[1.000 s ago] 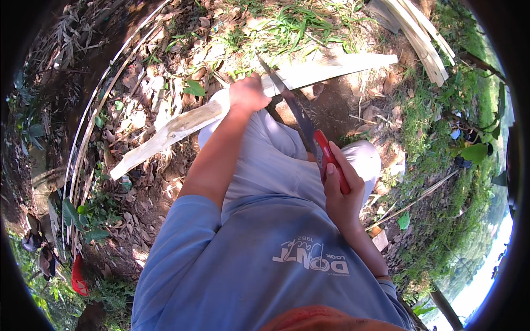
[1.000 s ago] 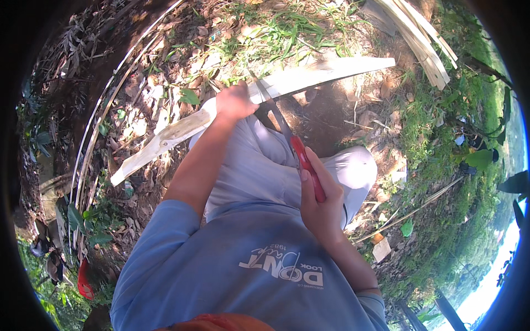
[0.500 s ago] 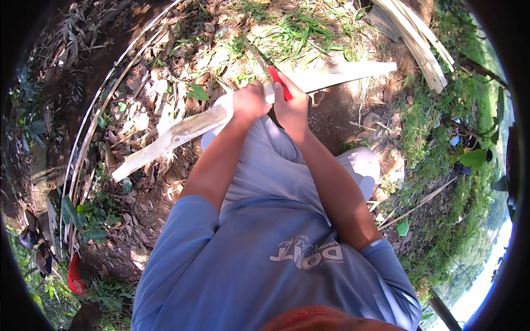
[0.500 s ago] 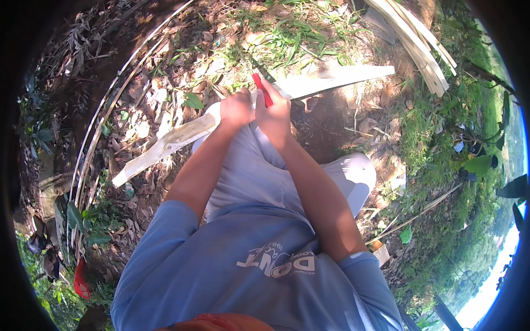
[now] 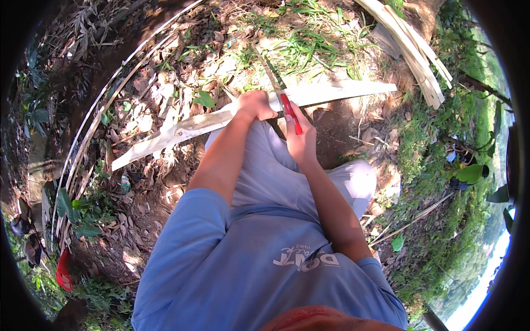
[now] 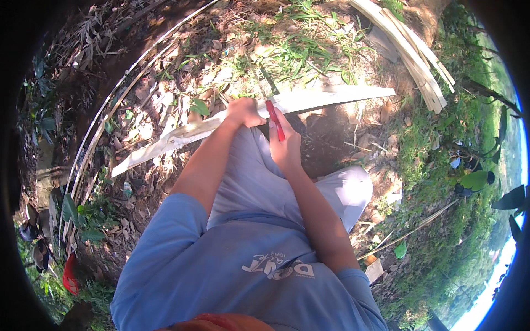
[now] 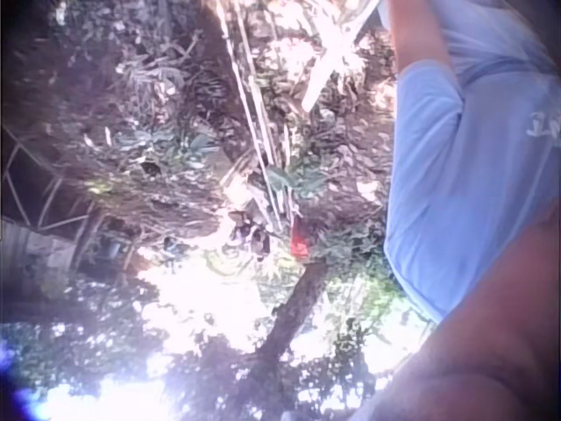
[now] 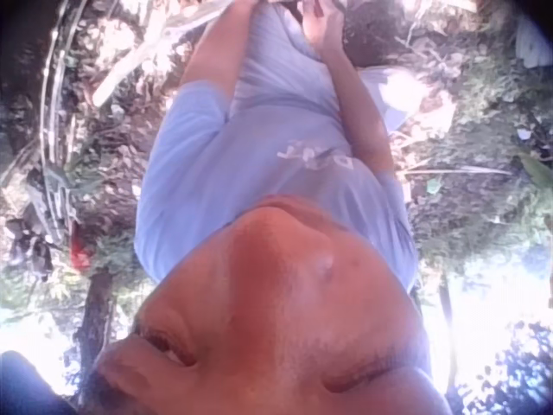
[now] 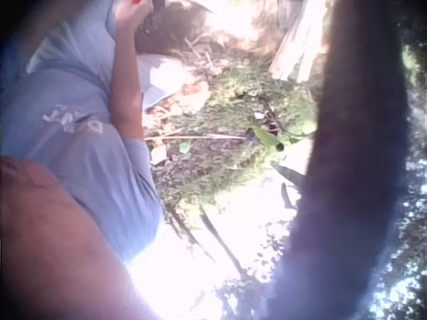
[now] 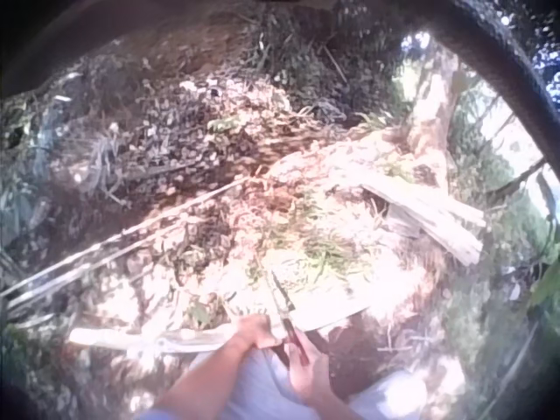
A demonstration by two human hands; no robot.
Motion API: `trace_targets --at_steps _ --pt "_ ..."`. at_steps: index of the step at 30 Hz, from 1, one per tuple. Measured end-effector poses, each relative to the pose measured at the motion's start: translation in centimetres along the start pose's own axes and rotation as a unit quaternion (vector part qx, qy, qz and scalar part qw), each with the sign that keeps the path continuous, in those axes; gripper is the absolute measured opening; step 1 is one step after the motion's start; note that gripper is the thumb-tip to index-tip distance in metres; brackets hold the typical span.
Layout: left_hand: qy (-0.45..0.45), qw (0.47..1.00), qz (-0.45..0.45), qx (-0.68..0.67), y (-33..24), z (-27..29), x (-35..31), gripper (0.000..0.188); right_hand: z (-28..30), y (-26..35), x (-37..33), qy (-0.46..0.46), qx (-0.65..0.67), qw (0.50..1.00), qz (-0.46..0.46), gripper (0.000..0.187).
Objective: The person sits on the ground and uses a red-handled hand saw to cut a long, thin piece of light-colored wood. They hold the wood with their left hand and saw with their right hand, eventually cutting the piece into smaller segments.
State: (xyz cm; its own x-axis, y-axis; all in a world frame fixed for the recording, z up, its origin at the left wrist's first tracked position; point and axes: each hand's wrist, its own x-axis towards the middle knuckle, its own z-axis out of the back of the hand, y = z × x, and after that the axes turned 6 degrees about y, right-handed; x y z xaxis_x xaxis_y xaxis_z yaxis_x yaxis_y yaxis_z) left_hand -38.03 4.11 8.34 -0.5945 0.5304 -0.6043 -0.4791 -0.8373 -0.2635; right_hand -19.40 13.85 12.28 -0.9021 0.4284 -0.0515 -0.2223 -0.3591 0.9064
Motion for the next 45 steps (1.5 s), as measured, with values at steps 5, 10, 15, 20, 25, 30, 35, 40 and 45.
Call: trace_targets --at_steps 5,10,15,20,25,30,35,40,45 --pt "-0.103 0.995 0.002 -0.004 -1.8 -1.4 -0.9 0.059 6.1 5.1 -7.7 -0.033 -0.023 0.999 0.035 0.044" --pt "-0.112 0.993 0.02 -0.006 -1.0 -2.1 -1.4 0.057 12.2 12.5 -15.6 0.039 -0.029 0.992 -0.115 0.045" --pt "-0.126 0.992 0.0 -0.005 -1.6 -2.6 -1.1 0.057 12.4 13.0 -16.2 -0.007 -0.013 0.994 -0.111 0.042" --pt "-0.135 0.991 0.0 0.001 -1.7 -2.9 -1.0 0.058 12.8 12.3 -15.5 -0.037 -0.008 0.996 -0.079 0.041" --pt "-0.149 0.988 0.014 0.03 -1.7 -3.3 -1.2 0.062 12.6 13.5 -15.2 -0.005 0.015 0.997 -0.073 0.042" --pt "-0.191 0.979 -0.009 0.072 -1.5 -5.0 -1.3 0.06 8.4 10.5 -12.1 -0.013 0.013 1.0 0.019 0.043" --pt "-0.201 0.976 -0.019 0.078 -1.2 -4.4 -0.7 0.036 7.1 11.7 -11.1 0.045 0.052 0.997 -0.038 0.045" --pt "-0.204 0.976 -0.029 0.073 -1.0 -4.5 -0.6 0.052 7.7 11.7 -11.2 0.001 0.03 0.998 -0.046 0.044" --pt "-0.209 0.975 -0.017 0.075 -0.7 -4.9 -0.3 0.068 8.4 9.6 -10.8 -0.043 0.028 0.999 0.013 0.042"
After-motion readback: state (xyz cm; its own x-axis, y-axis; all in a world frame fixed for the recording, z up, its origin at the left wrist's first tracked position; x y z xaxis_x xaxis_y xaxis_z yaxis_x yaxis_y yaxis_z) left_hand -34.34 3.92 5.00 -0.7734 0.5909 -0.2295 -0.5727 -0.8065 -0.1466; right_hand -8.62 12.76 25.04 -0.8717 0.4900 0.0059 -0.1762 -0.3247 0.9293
